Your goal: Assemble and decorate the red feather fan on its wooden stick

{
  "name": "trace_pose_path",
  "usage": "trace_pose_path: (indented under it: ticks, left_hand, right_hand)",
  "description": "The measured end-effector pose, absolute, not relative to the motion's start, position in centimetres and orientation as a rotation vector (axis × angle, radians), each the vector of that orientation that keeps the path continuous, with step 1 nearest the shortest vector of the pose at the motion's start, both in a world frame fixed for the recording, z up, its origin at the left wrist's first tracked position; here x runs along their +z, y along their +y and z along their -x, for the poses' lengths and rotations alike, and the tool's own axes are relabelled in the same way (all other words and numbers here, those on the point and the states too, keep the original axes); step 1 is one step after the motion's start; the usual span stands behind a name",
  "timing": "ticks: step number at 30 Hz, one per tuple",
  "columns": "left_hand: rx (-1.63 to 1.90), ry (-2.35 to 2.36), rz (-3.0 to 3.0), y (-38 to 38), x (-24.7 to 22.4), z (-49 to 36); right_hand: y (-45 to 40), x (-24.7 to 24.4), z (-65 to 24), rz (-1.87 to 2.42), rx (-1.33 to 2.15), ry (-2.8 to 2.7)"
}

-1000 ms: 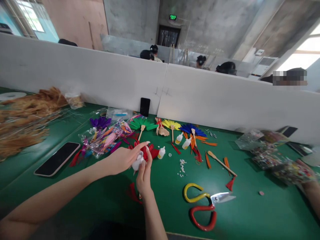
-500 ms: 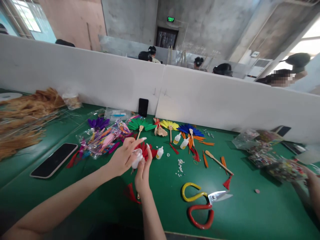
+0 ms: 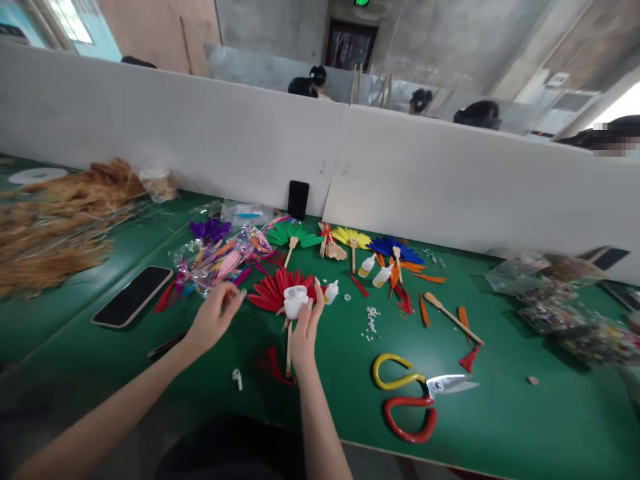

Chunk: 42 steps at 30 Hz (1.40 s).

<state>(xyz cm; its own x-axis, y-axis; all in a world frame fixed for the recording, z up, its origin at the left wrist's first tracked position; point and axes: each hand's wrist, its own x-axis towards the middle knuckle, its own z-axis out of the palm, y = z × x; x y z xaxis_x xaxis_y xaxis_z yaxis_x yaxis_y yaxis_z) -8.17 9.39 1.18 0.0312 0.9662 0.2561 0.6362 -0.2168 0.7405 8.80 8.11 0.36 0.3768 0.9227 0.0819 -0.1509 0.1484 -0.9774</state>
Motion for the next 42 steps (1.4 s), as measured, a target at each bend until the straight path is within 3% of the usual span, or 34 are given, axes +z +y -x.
trace_pose_path:
  ticks: [3, 7, 15, 24, 27, 32, 36, 42]
  left_hand:
    - [0.396, 1.489, -2.26, 4.6, -1.1, 9.8]
    - [0.015, 1.352, -2.56, 1.4, -3.5, 9.6]
    - [0.262, 1.263, -2.828, 3.9, -4.2, 12.0]
    - [-0.094, 1.212, -2.794, 4.3, -3.6, 11.8]
    - [0.161, 1.238, -2.478, 5.2, -1.5, 11.8]
    - [0.739, 1.301, -1.95, 7.8, 5.7, 10.9]
    - [0.756, 1.216, -1.978, 9.4, 9.0, 8.6]
    - [0.463, 1.149, -2.173, 9.5, 8.9, 5.9]
  right_hand:
    - [7.3, -0.3, -9.0, 1.141, 1.021, -0.826]
    - [6.5, -0.8, -8.4, 1.082, 1.151, -0.83]
    - [6.6, -0.4, -7.4, 0.982, 1.202, -0.886]
    - [6.5, 0.8, -7.2, 1.004, 1.209, -0.974]
    - [6.4, 0.6, -7.1, 0.979, 1.241, -0.955]
    - [6.2, 0.4, -6.9, 0.948, 1.269, -0.951]
    - [6.0, 0.7, -6.5, 0.982, 1.212, -0.976]
    - [5.6, 1.4, -6.8, 0.998, 1.15, -0.99]
